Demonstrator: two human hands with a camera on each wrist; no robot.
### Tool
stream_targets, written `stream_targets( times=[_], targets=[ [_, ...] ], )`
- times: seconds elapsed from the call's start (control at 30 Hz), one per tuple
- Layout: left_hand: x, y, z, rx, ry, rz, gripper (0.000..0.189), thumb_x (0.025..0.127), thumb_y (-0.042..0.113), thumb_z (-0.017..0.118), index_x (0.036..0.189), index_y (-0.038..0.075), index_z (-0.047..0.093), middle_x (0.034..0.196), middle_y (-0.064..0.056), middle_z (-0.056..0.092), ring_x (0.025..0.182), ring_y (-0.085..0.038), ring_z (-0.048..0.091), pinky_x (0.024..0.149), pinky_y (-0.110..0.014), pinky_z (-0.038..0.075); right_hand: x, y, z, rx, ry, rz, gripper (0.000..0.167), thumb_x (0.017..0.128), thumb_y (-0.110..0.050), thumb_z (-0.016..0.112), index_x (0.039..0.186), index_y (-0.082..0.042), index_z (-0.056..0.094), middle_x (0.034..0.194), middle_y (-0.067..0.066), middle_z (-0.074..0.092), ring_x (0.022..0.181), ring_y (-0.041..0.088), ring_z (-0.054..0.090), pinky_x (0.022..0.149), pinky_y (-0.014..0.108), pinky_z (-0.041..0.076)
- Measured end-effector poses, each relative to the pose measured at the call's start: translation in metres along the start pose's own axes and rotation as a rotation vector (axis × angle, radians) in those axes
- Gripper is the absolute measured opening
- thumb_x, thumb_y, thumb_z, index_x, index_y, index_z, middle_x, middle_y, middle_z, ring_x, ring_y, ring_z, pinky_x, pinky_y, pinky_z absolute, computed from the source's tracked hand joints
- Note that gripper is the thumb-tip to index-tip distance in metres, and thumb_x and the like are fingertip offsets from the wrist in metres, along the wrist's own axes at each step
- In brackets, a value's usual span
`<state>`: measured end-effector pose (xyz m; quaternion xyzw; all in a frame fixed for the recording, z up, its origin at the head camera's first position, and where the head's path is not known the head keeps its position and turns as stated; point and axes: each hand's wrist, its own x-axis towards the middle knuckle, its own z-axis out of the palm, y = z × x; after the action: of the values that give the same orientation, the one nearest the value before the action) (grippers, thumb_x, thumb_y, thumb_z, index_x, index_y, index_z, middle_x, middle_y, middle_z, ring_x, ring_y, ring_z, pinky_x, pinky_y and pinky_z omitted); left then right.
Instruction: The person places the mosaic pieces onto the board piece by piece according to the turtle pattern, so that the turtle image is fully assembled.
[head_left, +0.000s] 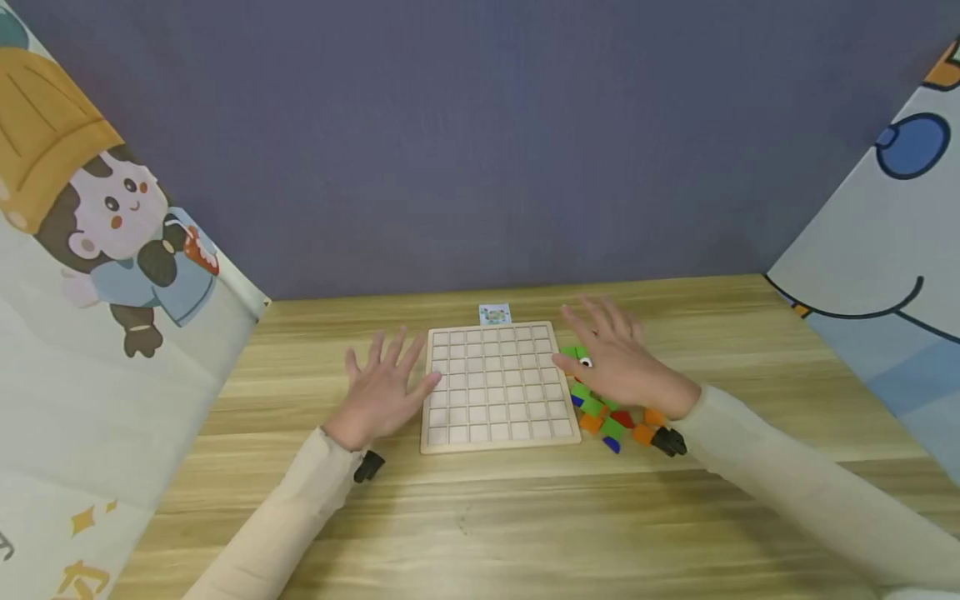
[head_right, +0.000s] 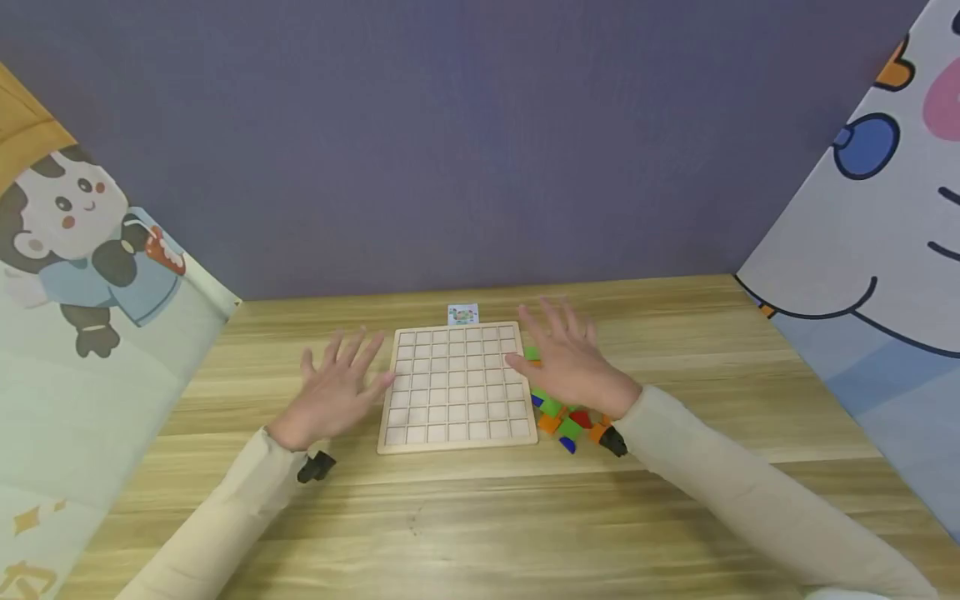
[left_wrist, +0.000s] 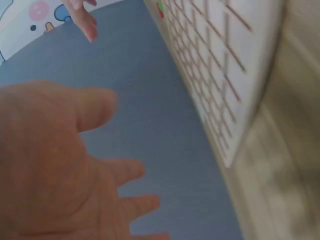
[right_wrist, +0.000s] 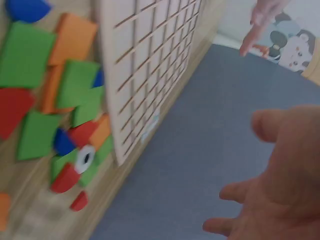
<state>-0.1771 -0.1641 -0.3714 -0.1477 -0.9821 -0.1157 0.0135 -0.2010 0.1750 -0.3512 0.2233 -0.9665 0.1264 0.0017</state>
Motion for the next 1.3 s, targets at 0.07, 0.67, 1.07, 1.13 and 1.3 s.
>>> stream_targets(
  times=[0.07,0.67,1.07,1.13,1.3],
  targets=[
    [-0.001,-0.007,0.004,-0.008,-0.028,0.024,0.068,0.098,0.053,0.036,0.152,0.017,0.019,0.156,-0.014,0.009,0.139,-0.043,0.0,0.098,-0.073,-0.001,-0.002,0.009,0.003,0.01,-0.015,0.004,0.074,0.096,-0.054,0.04,0.153,-0.013,0.014,0.156,0.018,-0.001,0.139,0.043,-0.007,0.102,0.068,0.003],
    [0.004,-0.038,0.027,-0.109,-0.277,0.108,0.061,0.097,0.041,0.051,0.148,0.011,0.033,0.151,-0.012,0.028,0.136,-0.041,0.022,0.096,-0.073,0.018,0.017,0.061,0.041,0.144,-0.051,-0.011,0.014,0.087,-0.01,0.069,0.1,-0.007,0.073,0.097,0.004,0.066,0.085,0.024,0.046,0.083,0.045,0.034],
    [0.006,-0.037,0.031,-0.092,-0.25,0.11,0.061,0.095,0.038,0.056,0.147,0.012,0.035,0.151,-0.01,0.03,0.136,-0.038,0.024,0.097,-0.072,0.019,0.033,0.058,0.047,0.174,-0.076,0.142,0.006,0.087,-0.015,0.069,0.083,-0.011,0.071,0.074,-0.004,0.062,0.071,0.02,0.053,0.068,0.038,0.045],
    [0.006,-0.037,0.031,-0.098,-0.25,0.108,0.061,0.095,0.038,0.056,0.147,0.013,0.035,0.151,-0.009,0.03,0.136,-0.037,0.024,0.097,-0.072,0.019,0.034,0.058,0.047,0.164,-0.079,0.138,0.007,0.088,-0.016,0.069,0.082,-0.012,0.07,0.073,-0.004,0.062,0.062,0.016,0.053,0.063,0.036,0.046],
    [0.006,-0.038,0.031,-0.094,-0.254,0.105,0.06,0.096,0.038,0.055,0.147,0.014,0.035,0.151,-0.009,0.03,0.136,-0.037,0.023,0.097,-0.071,0.021,0.035,0.059,0.048,0.15,-0.062,0.145,0.01,0.084,-0.019,0.072,0.077,-0.013,0.069,0.071,-0.004,0.061,0.06,0.016,0.052,0.06,0.035,0.044]
  ],
)
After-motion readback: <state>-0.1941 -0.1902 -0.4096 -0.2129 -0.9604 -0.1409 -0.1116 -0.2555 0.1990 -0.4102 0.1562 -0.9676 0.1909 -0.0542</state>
